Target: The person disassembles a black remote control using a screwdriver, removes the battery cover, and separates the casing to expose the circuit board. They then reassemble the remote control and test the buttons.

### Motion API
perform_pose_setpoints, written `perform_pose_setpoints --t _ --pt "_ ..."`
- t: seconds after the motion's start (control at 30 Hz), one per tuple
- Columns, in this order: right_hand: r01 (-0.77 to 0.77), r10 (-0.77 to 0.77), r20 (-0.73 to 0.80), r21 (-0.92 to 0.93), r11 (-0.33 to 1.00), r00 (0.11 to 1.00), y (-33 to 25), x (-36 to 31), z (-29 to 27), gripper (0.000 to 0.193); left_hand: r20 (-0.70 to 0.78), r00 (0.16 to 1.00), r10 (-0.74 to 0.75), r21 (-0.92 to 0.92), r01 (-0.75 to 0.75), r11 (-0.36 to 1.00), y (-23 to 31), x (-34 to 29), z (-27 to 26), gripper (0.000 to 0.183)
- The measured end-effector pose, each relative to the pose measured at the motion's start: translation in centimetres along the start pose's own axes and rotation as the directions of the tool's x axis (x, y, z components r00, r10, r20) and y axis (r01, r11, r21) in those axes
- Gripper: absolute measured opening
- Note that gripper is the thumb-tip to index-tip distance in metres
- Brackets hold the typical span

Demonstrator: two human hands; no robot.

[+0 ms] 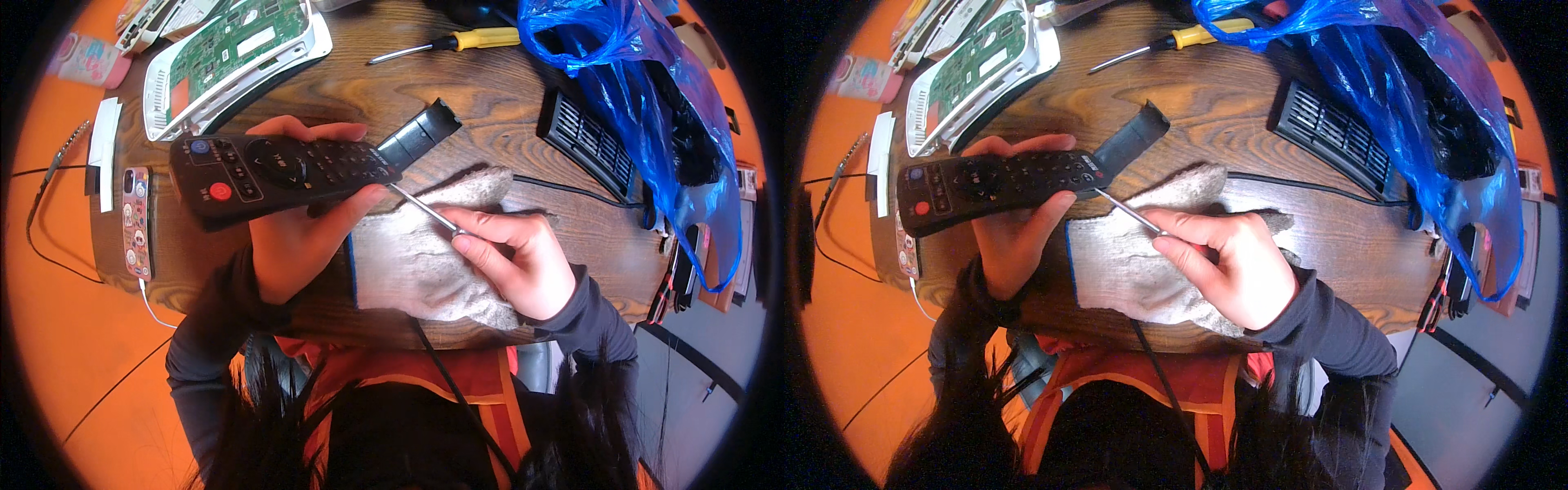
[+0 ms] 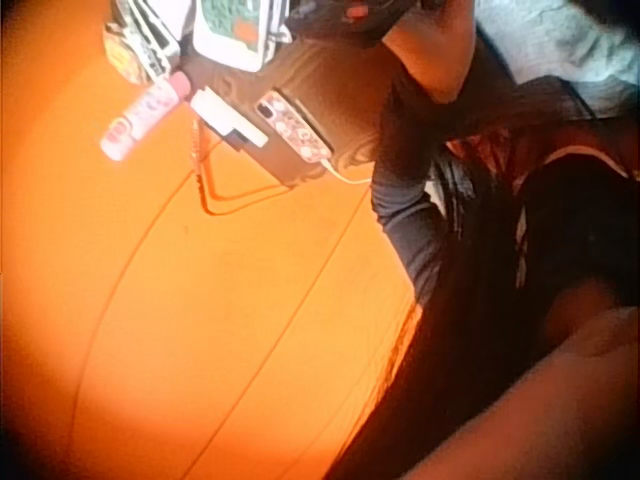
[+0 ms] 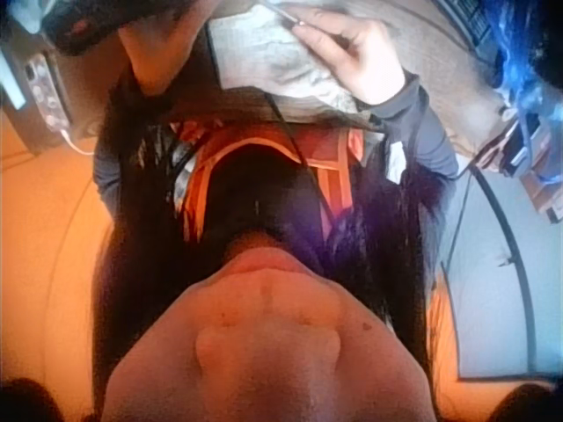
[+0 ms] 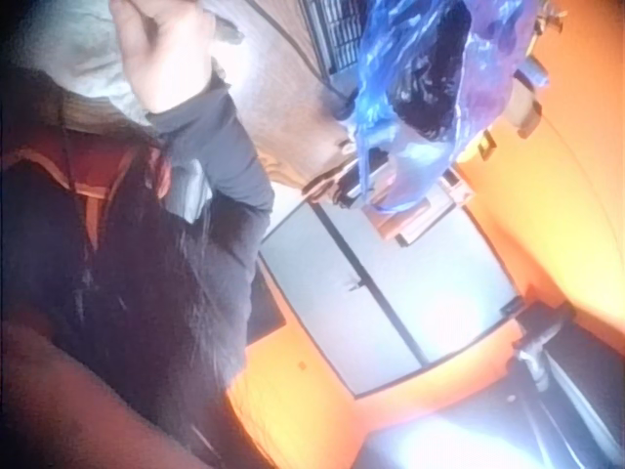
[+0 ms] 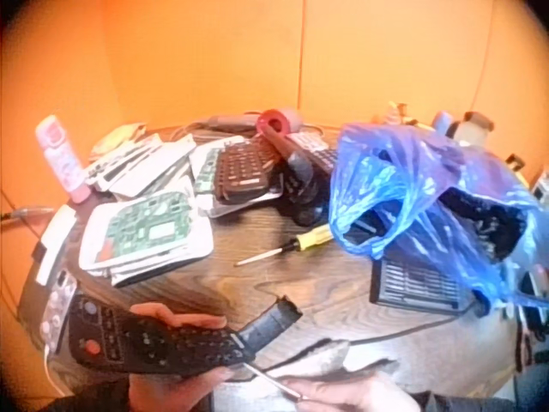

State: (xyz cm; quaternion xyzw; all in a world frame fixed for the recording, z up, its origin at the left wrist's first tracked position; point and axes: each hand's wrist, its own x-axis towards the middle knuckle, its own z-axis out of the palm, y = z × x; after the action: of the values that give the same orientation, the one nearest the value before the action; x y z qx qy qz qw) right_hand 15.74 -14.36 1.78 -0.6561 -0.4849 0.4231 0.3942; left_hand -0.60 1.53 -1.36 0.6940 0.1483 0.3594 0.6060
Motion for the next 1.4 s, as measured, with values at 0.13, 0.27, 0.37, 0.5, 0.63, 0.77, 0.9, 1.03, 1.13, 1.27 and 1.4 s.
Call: perform_pose_setpoints --t 0.13,0.27,0.37,0.5,0.63,0.77,0.9,1.03,1.13,1.27,1.4 --pt "-0.396 0.283 0.285 0.523 0.755 0.916 -0.2 0.0 -0.8 0.029 0.005 1.000 -0.003 0.018 0.003 1.000 0.1 -0.1 -0.2 0.061" --pt "-0.479 0.296 0.378 0.657 0.583 0.877 -0.3 0.3 -1.0 0.029 0.007 1.000 0.020 0.047 -0.020 0.999 0.1 0.1 -0.3 0.062" --pt "-0.543 0.323 0.442 0.746 0.386 0.837 -0.4 0.4 -1.3 0.029 -0.055 0.998 0.012 -0.039 -0.014 0.999 0.0 0.5 0.0 0.058" --pt "-0.267 0.195 0.205 0.436 0.859 0.959 -0.9 0.5 -2.1 0.033 -0.113 0.960 -0.255 -0.393 0.193 0.899 0.2 0.8 0.2 0.044" --pt "0.078 -0.077 -0.041 0.032 0.996 0.996 -1.8 -0.1 -2.5 0.038 -0.071 0.923 -0.377 -0.575 0.271 0.772 0.7 1.2 -0.5 0.028" --pt "0.158 -0.176 -0.132 -0.138 0.978 0.975 -2.5 -0.8 -2.3 0.027 0.043 0.913 -0.405 -0.608 0.346 0.715 0.9 1.3 -0.7 0.023" --pt "0.181 -0.243 -0.106 -0.405 0.896 0.964 -2.7 -1.0 -2.5 0.022 0.057 0.913 -0.403 -0.626 0.348 0.698 0.9 1.2 -0.5 0.025" --pt "0.148 -0.222 -0.078 -0.535 0.832 0.972 -2.7 -1.1 -2.4 0.026 0.015 0.930 -0.366 -0.599 0.302 0.742 0.8 1.0 -0.4 0.032" --pt "0.188 -0.307 -0.122 -0.566 0.802 0.944 -2.5 -1.1 -2.0 0.029 0.000 0.947 -0.322 -0.557 0.267 0.786 0.6 1.0 -0.5 0.038" --pt "0.215 -0.387 -0.142 -0.639 0.739 0.911 -2.0 -0.6 -1.9 0.030 0.007 0.972 -0.236 -0.483 0.210 0.850 0.3 0.9 -0.6 0.046" --pt "0.248 -0.427 -0.017 -0.793 0.556 0.904 -2.4 -0.7 -2.5 0.034 0.024 0.986 -0.164 -0.421 0.159 0.893 0.1 0.7 -0.5 0.053"
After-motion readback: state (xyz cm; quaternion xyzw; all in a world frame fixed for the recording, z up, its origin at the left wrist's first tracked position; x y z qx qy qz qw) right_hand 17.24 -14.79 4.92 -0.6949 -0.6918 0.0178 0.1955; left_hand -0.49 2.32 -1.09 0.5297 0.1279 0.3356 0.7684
